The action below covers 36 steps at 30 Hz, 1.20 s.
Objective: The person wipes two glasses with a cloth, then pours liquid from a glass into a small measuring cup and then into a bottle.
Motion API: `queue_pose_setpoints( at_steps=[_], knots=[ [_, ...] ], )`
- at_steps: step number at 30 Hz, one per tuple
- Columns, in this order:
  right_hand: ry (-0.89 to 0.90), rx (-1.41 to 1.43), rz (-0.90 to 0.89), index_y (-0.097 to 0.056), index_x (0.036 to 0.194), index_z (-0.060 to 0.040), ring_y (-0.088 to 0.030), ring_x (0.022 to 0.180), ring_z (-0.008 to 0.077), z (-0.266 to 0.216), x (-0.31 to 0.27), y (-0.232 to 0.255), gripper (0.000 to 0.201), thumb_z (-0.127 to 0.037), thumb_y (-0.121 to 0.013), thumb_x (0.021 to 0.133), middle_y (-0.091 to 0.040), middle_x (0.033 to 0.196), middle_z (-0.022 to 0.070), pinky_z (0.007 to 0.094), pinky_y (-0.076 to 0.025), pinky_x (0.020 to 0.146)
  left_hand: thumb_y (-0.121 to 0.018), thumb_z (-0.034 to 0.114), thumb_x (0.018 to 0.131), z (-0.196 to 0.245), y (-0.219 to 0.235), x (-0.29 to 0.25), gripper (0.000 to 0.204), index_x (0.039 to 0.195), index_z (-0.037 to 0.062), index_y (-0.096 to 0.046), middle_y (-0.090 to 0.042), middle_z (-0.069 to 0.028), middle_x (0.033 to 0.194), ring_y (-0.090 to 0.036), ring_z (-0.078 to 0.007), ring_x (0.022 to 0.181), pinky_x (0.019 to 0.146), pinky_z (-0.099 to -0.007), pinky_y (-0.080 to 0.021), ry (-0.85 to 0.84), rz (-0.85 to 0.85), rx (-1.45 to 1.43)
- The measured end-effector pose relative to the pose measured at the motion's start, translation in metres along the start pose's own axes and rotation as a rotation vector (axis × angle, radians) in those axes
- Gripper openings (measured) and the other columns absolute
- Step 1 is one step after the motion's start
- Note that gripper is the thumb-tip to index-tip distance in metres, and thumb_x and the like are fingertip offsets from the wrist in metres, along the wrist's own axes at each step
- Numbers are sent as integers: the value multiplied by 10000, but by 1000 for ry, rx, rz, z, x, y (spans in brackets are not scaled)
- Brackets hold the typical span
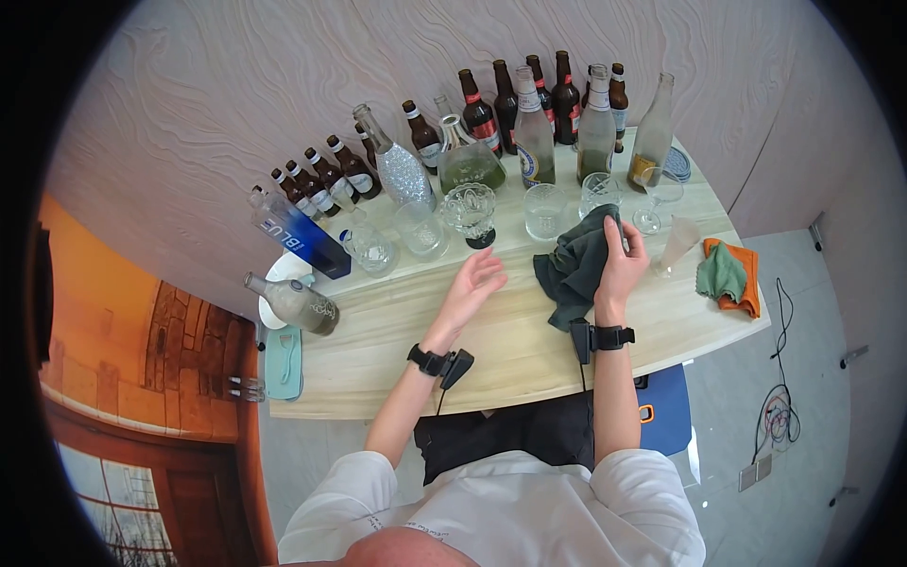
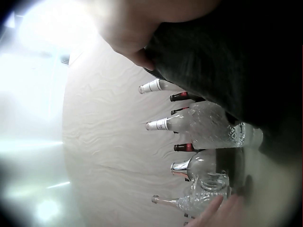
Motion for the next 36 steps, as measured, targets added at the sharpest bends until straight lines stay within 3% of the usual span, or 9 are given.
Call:
queue_pose_setpoints(
  at_steps=[2, 8, 11, 16, 23, 32, 36],
  knots=[
    [-2, 5, -6, -728, 1040, 8, -585, 898, 75, -1, -1, -2, 173, -117, -795, 940, -678, 999, 1, 231, -454, 789, -836, 223, 887, 1, -12, 19, 964, 1604, -12, -235, -381, -258, 1592, -419, -332, 1479, 1144, -411, -449, -63, -53, 17],
    [-1, 26, -9, -728, 1038, 3, -586, 875, 65, 0, -2, -1, 164, -112, -794, 941, -679, 978, -8, 224, -449, 755, -920, 254, 802, 11, -50, 83, 1096, 1607, -5, -223, -349, -237, 1613, -386, -360, 1493, 1192, -458, -395, -145, 151, 240],
    [-26, 37, -3, -728, 1038, 3, -579, 852, 55, -1, -2, -2, 170, -117, -797, 940, -680, 966, -13, 219, -443, 736, -961, 281, 723, 9, -63, 106, 1111, 1558, -26, -296, -446, -255, 1532, -455, -358, 1441, 1152, -445, -430, -303, 176, 252],
    [-40, 48, -16, -728, 1033, 2, -566, 833, 44, -1, -2, -2, 177, -128, -803, 937, -680, 961, -24, 212, -422, 711, -961, 285, 743, 8, -62, 130, 998, 1479, -33, -368, -530, -207, 1459, -550, -288, 1334, 1122, -392, -443, -317, 90, 345],
    [-54, 38, -27, -730, 1035, -3, -551, 820, 38, 2, -1, 0, 179, -128, -808, 933, -670, 951, -37, 209, -399, 693, -936, 307, 771, 20, -64, 130, 907, 1425, -30, -406, -552, -202, 1432, -566, -297, 1316, 1109, -402, -446, -246, 138, 346],
    [-70, 41, -17, -726, 1043, -1, -565, 832, 44, 6, -1, -2, 194, -130, -814, 928, -670, 973, -23, 212, -429, 714, -932, 237, 740, 24, -71, 138, 906, 1426, -7, -393, -562, -214, 1385, -547, -355, 1317, 1117, -435, -440, -526, 146, 552],
    [-74, 62, -29, -726, 1042, -4, -583, 831, 51, 7, 0, -1, 184, -126, -809, 931, -679, 978, -15, 212, -444, 709, -947, 235, 736, 52, -82, 121, 842, 1387, 9, -462, -595, -163, 1355, -567, -282, 1299, 1096, -400, -454, -515, 148, 406]
  ],
)
Point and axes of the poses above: each hand's wrist, its own x-axis towards the middle knuckle, its own y-axis out of the back of the hand, z = x × y, the point moved 2 cm from there along x, towards the middle knuckle
